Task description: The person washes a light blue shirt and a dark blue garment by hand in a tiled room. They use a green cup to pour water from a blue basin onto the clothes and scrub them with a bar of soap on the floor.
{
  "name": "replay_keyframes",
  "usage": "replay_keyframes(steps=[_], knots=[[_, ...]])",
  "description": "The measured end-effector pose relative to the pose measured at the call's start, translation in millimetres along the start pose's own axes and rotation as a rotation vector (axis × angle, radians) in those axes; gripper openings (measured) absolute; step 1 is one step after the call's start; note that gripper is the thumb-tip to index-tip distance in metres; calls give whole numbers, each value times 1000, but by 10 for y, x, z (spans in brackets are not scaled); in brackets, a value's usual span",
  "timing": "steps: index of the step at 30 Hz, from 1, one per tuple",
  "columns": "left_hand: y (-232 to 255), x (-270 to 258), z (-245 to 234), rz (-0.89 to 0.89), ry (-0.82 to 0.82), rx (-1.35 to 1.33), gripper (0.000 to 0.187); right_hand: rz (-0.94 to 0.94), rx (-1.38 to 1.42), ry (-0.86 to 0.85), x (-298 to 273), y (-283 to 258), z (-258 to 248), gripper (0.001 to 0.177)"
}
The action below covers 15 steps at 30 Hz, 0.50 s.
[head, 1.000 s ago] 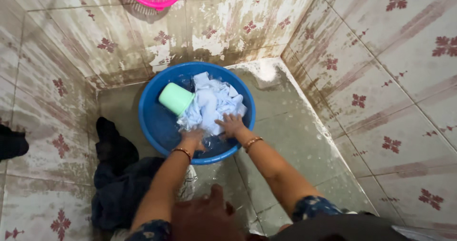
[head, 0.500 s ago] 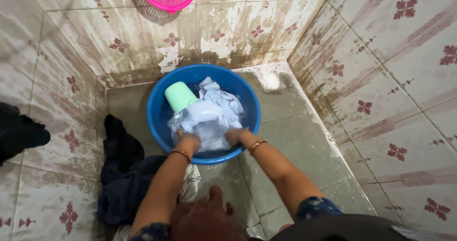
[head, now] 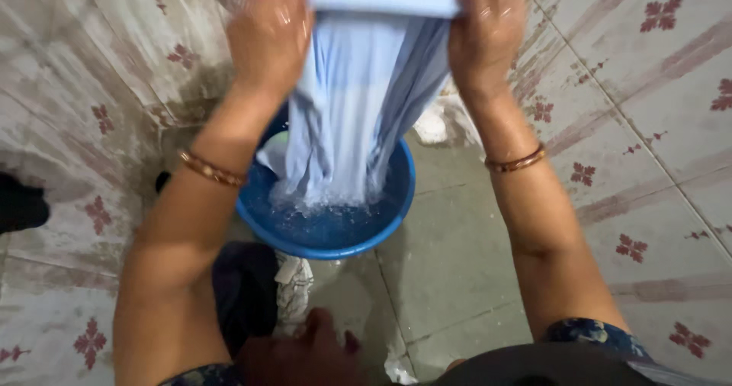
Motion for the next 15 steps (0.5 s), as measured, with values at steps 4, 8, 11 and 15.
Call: replay_keyframes(steps=[4,8,11,15], knots=[[-129,253,-269,-87,131,-103,30,-82,-101,205,-39,-144,-256,53],[84,-984,857,59,-438,-249,43,329,313,-440,-1489,49,1045,33],[273,-3066,1892,-302,-1187,-576,29,154,395,-609,-2933,-641,1767,36],[296,-5113,2141,-188,-1605,-32,38,393,254,-1611,-5103,-1267,2506,29]])
Point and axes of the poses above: each hand's wrist, its own x-axis towards the middle knuckle, its own z-axis out of the palm, y = z × x, the point moved 10 cm from there along x, towards the middle knuckle, and after that the axes turned 8 degrees about x, right-handed, at the moved point
